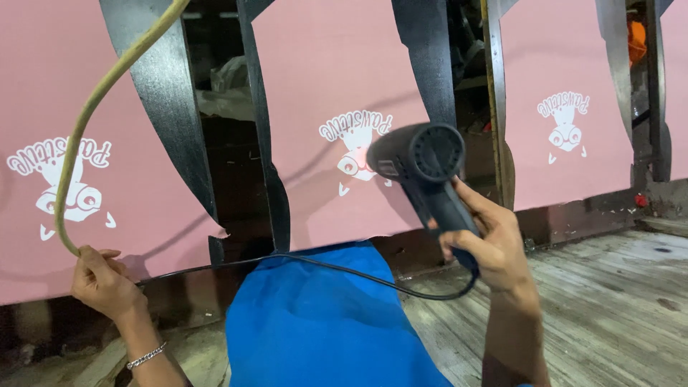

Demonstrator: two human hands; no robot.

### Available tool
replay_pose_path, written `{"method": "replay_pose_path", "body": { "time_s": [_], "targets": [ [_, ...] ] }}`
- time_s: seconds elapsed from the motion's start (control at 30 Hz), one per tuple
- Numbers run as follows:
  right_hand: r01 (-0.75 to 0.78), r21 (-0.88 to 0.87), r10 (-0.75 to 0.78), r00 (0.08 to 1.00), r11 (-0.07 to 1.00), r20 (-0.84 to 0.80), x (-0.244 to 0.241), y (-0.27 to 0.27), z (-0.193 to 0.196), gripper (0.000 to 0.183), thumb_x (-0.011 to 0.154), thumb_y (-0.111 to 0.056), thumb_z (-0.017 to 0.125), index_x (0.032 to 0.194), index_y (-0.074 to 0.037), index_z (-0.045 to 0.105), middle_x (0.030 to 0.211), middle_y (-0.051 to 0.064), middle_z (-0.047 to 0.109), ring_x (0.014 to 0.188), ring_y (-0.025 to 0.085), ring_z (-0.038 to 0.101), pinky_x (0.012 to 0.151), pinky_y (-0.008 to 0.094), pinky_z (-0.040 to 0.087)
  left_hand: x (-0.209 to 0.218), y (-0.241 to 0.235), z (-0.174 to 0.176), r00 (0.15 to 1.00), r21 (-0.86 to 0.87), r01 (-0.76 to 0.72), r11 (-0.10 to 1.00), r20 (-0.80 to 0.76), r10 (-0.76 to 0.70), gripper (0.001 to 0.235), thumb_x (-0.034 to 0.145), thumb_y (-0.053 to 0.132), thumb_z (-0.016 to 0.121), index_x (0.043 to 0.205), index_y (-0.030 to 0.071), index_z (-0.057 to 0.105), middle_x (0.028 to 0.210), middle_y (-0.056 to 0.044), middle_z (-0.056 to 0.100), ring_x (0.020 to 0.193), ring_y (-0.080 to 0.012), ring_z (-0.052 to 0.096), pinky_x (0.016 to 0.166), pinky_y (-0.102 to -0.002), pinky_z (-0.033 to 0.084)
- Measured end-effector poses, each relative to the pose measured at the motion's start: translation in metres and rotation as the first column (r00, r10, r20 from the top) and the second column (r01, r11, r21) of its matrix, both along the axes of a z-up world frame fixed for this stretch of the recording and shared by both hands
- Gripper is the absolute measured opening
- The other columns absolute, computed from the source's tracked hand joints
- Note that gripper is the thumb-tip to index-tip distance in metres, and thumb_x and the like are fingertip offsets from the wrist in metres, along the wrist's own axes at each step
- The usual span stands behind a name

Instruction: Using a handheld heat gun to dry ink on screen-printed fabric pieces laid out on a production line.

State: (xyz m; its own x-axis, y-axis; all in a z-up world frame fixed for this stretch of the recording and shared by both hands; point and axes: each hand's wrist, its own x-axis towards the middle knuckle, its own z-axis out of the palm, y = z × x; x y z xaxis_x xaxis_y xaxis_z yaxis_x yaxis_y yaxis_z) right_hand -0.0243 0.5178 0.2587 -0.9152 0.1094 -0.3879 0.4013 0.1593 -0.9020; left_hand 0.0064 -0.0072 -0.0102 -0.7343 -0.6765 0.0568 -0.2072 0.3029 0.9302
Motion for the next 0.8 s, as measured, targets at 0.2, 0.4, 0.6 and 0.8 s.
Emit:
{"method": "replay_pose_path", "body": {
  "time_s": [0.2, 0.4, 0.6, 0.8],
  "targets": [
    [-0.108, -0.045, 0.108, 0.994, 0.993, 0.008, 0.007, 0.008, -0.004, 0.082, 0.071, 0.000, 0.063, 0.151, 0.006, 0.045, 0.087, 0.021, 0.073, 0.053, 0.021, 0.062, 0.048, 0.029, 0.056, 0.001, 0.001, 0.000, 1.000, 0.028, 0.003, 1.000, -0.007, -0.002, 0.053, 0.130, 0.040, 0.053, 0.093, 0.004, 0.065, 0.066, -0.001, 0.045, 0.057, -0.0099, 0.041, 0.055, -0.026, 0.034],
    [-0.065, 0.017, 0.066, 0.997, 0.998, -0.035, 0.007, 0.010, 0.002, 0.083, 0.073, 0.003, 0.063, 0.154, 0.003, 0.044, 0.087, 0.018, 0.070, 0.053, 0.019, 0.060, 0.048, 0.026, 0.056, -0.001, 0.004, 0.003, 1.000, 0.011, -0.009, 1.000, -0.003, 0.009, 0.060, 0.127, 0.046, 0.054, 0.089, 0.001, 0.065, 0.062, -0.003, 0.043, 0.054, -0.0110, 0.039, 0.053, -0.026, 0.029],
    [-0.170, -0.072, 0.164, 0.984, 0.983, -0.071, 0.002, 0.005, -0.011, 0.074, 0.074, -0.006, 0.066, 0.145, 0.008, 0.049, 0.090, 0.018, 0.073, 0.054, 0.018, 0.063, 0.049, 0.026, 0.057, -0.001, 0.002, -0.001, 1.000, 0.052, 0.007, 0.999, -0.022, -0.006, 0.051, 0.130, 0.033, 0.052, 0.091, 0.002, 0.063, 0.063, -0.001, 0.040, 0.054, -0.0092, 0.036, 0.052, -0.026, 0.026],
    [-0.099, 0.060, 0.097, 0.995, 0.993, 0.032, 0.011, 0.018, -0.007, 0.085, 0.068, 0.004, 0.066, 0.151, 0.000, 0.047, 0.089, 0.025, 0.073, 0.056, 0.025, 0.064, 0.049, 0.032, 0.058, -0.001, 0.004, 0.004, 1.000, 0.001, 0.014, 1.000, -0.006, -0.014, 0.057, 0.129, 0.042, 0.051, 0.091, 0.002, 0.065, 0.063, -0.003, 0.045, 0.055, -0.0112, 0.039, 0.055, -0.027, 0.031]
  ]
}}
